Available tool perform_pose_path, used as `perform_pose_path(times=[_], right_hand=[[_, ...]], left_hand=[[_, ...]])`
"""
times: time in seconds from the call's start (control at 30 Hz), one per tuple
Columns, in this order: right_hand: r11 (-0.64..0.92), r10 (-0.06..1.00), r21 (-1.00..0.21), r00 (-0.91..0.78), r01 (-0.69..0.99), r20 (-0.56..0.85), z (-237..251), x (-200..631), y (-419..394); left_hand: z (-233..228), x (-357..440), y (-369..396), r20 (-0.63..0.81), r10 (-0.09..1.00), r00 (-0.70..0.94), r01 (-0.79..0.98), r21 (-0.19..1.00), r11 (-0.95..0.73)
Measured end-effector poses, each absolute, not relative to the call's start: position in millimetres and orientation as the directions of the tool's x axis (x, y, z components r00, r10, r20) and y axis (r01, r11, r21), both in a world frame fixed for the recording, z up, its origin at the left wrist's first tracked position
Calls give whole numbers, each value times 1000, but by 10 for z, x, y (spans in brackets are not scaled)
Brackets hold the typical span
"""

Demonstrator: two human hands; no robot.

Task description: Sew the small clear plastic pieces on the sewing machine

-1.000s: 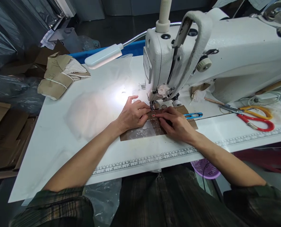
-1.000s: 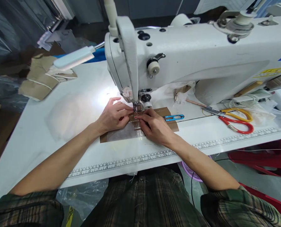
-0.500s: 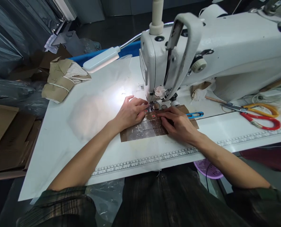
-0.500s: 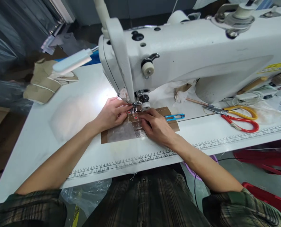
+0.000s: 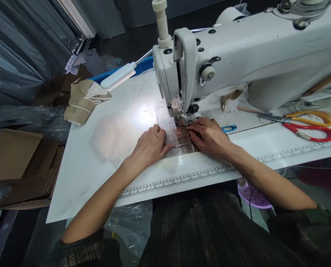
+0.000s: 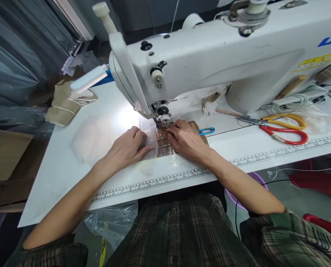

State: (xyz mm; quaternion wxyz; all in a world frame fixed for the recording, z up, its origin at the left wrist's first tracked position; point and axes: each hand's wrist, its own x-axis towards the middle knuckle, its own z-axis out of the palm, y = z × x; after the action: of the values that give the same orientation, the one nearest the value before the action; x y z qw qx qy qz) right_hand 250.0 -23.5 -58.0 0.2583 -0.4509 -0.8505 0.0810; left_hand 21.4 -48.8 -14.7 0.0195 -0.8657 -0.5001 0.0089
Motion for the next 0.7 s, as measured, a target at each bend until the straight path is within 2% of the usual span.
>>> perform_pose_path(times=[0.23,0.4,0.5,0.6,0.7], right_hand=[[599,800,-476,-478,644,362,-563,2499,-218],[617,775,-579,-541,533,327,-538,2487,-226],[648,724,-596,-625,474,290,-492,2471,-178],[643,697,-601,-688,475,202,-431,2423,-59],[612,698,-613,-706,500,121,-402,2374,56]], left_hand=[[-236,227,-400,216,766,605,739,206,-641],[-417,259,-378,322,735,596,671,303,-677],[-462,218,-346,321,757,569,617,442,-651],[-504,165,-308,284,827,485,590,592,-549],[-558,136,-264,238,891,387,625,643,-443]])
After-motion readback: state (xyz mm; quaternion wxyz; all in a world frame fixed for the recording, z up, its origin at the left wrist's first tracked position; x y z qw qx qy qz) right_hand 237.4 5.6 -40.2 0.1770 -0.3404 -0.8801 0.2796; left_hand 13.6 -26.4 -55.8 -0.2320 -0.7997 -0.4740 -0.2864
